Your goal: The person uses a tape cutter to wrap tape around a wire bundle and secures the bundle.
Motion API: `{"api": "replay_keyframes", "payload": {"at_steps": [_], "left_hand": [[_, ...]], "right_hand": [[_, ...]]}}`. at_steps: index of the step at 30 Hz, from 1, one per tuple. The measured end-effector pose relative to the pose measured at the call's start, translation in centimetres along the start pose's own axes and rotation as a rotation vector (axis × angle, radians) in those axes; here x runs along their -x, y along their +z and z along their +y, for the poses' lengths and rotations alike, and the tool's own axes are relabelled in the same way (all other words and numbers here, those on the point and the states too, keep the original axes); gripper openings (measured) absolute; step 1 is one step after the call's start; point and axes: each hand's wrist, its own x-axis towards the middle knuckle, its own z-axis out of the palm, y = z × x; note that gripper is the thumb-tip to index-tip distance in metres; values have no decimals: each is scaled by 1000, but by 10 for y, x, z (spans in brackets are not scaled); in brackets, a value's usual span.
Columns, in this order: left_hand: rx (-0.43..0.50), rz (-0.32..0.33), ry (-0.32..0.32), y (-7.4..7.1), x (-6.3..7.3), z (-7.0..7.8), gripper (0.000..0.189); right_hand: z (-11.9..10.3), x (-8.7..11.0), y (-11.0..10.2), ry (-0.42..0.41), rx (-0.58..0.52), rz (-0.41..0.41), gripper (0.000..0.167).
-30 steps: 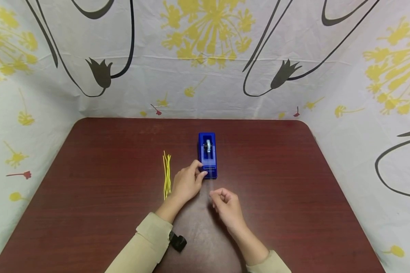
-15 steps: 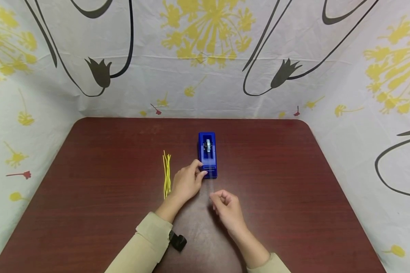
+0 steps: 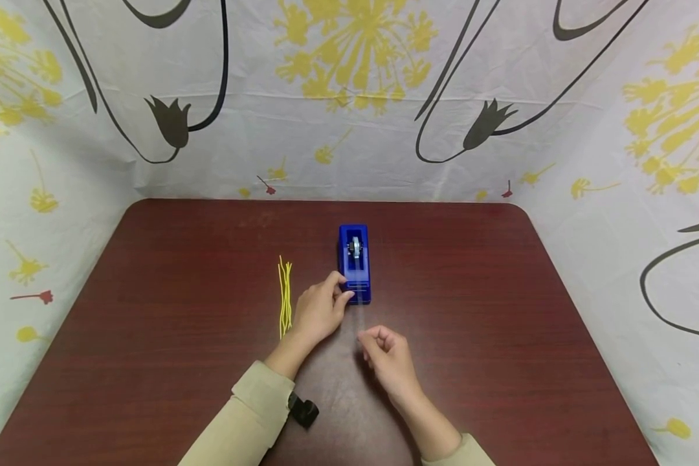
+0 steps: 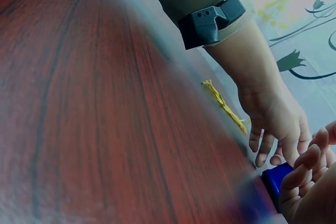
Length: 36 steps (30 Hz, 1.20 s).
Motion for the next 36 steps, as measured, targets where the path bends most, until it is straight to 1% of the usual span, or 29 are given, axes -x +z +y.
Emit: {"api": "replay_keyframes", "payload": {"at_steps": [11,23,36], "left_hand": [[18,-5,-4,-1,-2,1,22],[16,-10,-14,-1,-2,0,23],[11,2,-6,2,-1,-1,23]], "right_hand": [[0,2,0,-2,-3,-10,22],[0,5,0,6,-6,-23,24],[2,10,1,0,-5,-25,23]]}}
